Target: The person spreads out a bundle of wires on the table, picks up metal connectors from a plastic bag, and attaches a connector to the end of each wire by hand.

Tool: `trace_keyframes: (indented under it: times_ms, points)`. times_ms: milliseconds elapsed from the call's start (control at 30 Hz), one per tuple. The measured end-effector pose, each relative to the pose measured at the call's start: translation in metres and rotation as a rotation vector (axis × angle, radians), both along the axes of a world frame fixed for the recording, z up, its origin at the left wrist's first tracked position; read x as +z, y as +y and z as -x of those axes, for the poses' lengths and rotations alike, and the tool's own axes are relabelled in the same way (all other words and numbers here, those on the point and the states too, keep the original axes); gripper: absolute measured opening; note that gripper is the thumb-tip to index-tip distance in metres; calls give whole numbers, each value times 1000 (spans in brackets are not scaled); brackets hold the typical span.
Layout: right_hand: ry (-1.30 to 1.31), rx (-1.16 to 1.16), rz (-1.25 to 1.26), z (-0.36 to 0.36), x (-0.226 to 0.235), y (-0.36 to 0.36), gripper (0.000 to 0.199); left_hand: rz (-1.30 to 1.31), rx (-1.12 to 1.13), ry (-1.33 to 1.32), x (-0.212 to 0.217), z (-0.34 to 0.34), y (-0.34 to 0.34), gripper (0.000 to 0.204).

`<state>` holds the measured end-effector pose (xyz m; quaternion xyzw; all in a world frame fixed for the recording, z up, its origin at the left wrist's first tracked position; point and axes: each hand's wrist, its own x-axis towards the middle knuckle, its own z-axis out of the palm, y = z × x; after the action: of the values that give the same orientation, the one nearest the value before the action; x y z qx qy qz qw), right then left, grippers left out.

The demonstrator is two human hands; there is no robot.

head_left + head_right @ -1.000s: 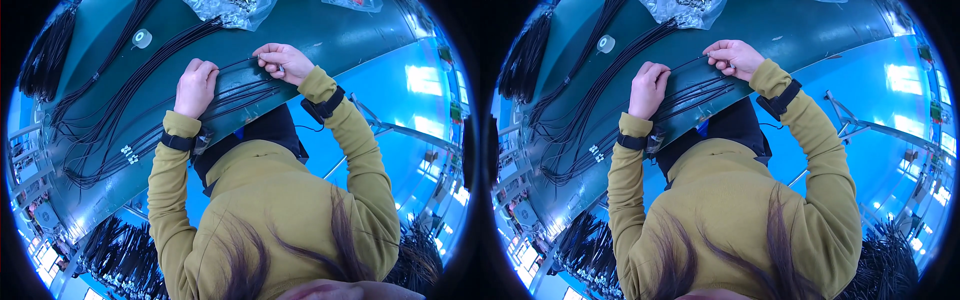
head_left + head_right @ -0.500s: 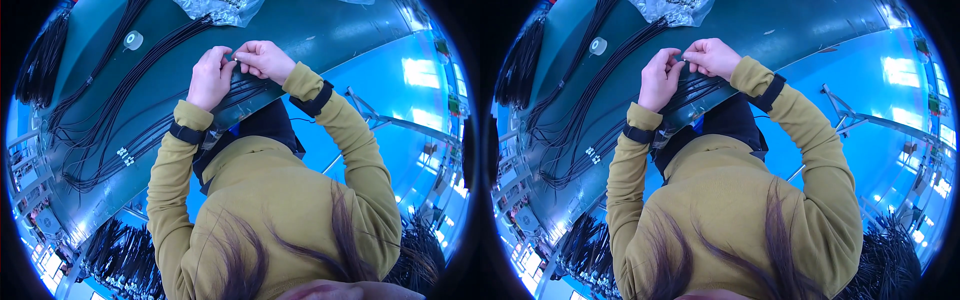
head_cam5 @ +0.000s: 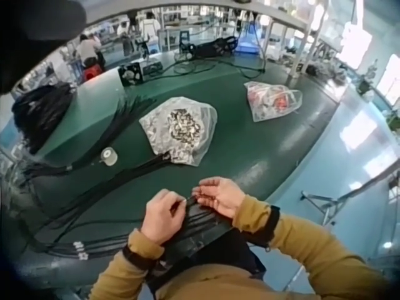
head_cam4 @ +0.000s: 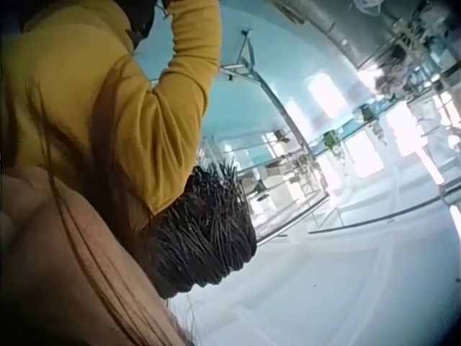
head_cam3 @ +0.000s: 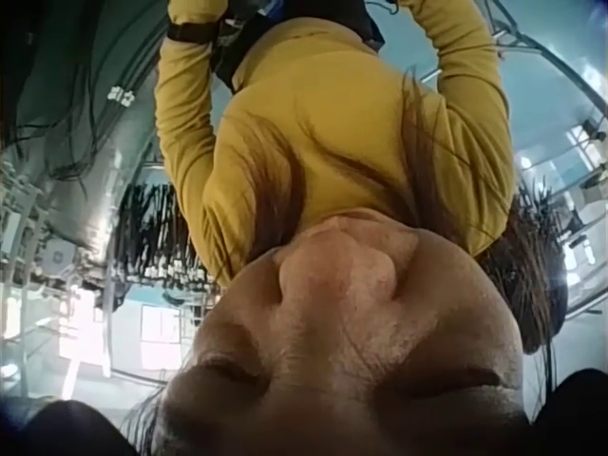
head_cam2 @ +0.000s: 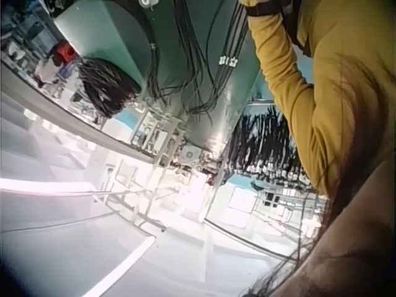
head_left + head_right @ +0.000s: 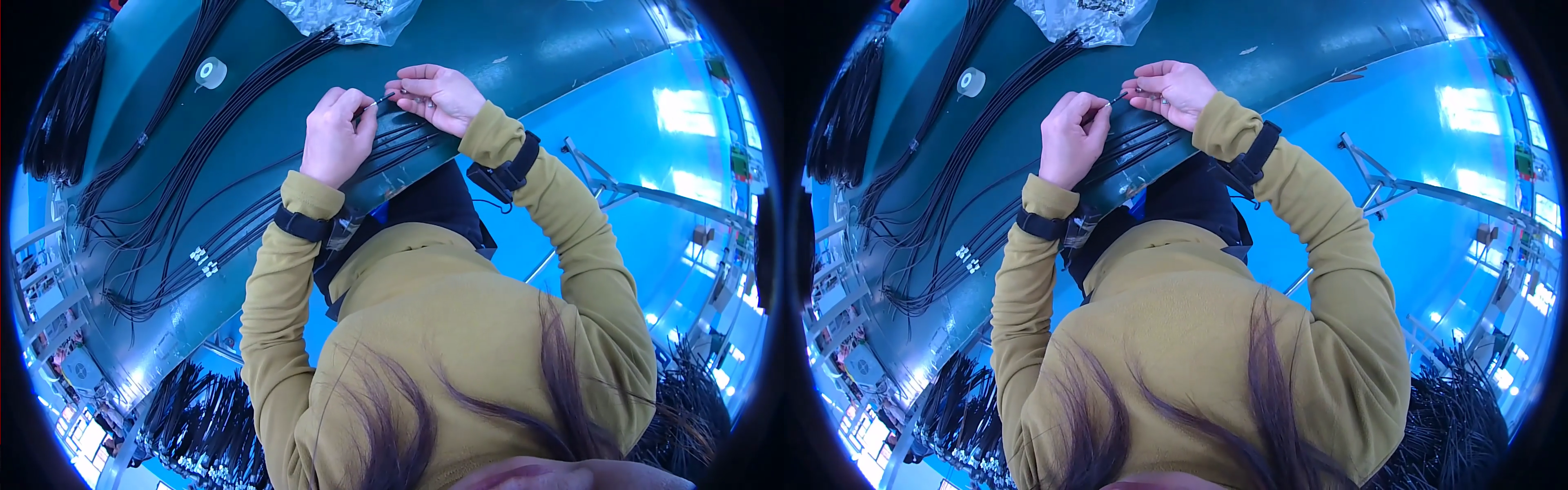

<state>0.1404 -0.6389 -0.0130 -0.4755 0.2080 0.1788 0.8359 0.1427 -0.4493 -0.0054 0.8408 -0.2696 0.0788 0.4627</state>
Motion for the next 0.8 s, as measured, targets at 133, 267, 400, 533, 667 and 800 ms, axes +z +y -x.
trace_keyframes:
  times_ms: [133, 267, 400, 533, 667, 800]
  points:
    - [-54, 23, 117, 0, 4, 3, 23, -13, -13, -26, -1, 0, 0, 6]
    - [-94, 55, 211, 3, 9, 10, 23, -36, -15, -46, -1, 1, 0, 6]
    - [-94, 34, 261, 5, 8, 13, 23, -72, -32, -66, -2, 4, 0, 6]
    - [-112, 0, 348, 2, 14, 14, 23, -77, -44, -117, -2, 1, -4, 7]
    - [-152, -45, 368, 3, 17, 19, 22, -83, -32, -176, -4, -1, -5, 6]
    - [-188, -27, 409, -1, 7, 27, 17, -101, -33, -128, -4, 1, 1, 4]
